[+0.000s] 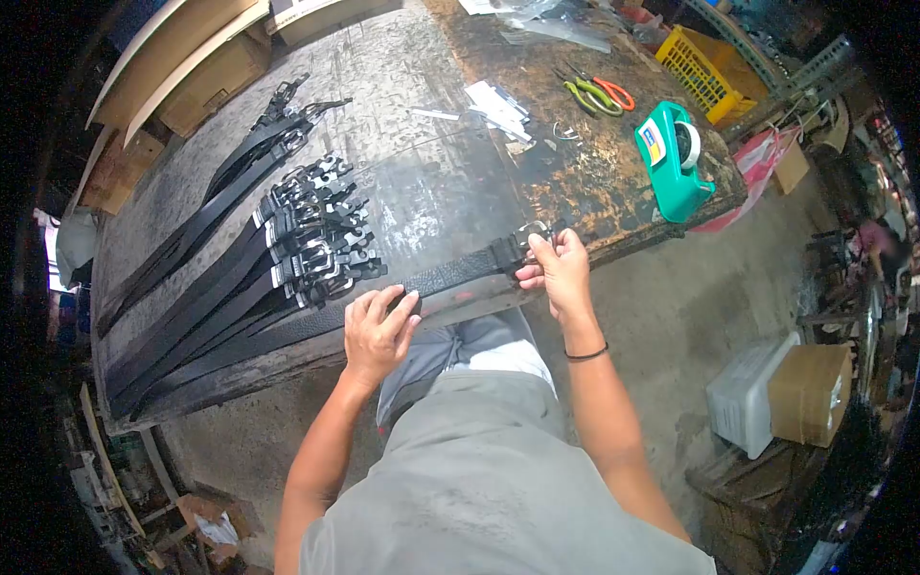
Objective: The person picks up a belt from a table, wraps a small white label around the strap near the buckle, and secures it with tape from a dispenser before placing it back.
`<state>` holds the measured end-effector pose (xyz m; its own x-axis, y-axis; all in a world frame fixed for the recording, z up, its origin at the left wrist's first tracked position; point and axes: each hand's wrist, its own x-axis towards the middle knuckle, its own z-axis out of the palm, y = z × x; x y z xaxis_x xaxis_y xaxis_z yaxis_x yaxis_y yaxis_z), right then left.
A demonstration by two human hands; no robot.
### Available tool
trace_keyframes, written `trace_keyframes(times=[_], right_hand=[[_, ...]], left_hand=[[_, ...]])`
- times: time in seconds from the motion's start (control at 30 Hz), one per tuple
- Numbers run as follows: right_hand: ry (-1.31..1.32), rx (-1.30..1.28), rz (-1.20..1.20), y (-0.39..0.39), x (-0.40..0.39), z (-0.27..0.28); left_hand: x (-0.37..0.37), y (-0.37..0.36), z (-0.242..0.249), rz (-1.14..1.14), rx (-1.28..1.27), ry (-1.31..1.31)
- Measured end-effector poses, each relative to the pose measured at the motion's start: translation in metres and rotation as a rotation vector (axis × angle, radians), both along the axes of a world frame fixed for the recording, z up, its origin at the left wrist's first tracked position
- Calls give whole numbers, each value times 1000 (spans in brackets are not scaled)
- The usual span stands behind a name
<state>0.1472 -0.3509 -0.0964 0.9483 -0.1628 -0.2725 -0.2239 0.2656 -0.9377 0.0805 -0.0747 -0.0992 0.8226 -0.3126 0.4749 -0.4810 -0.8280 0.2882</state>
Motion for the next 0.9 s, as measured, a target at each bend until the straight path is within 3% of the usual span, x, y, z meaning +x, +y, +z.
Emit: trace_keyframes(times=[0.73, 0.9], right_hand=[[21, 78, 15, -4, 3, 2], [23, 71, 30, -5, 4, 0]], left_hand=[[22, -39, 21, -101, 219, 182], [28, -49, 19, -110, 237, 118]])
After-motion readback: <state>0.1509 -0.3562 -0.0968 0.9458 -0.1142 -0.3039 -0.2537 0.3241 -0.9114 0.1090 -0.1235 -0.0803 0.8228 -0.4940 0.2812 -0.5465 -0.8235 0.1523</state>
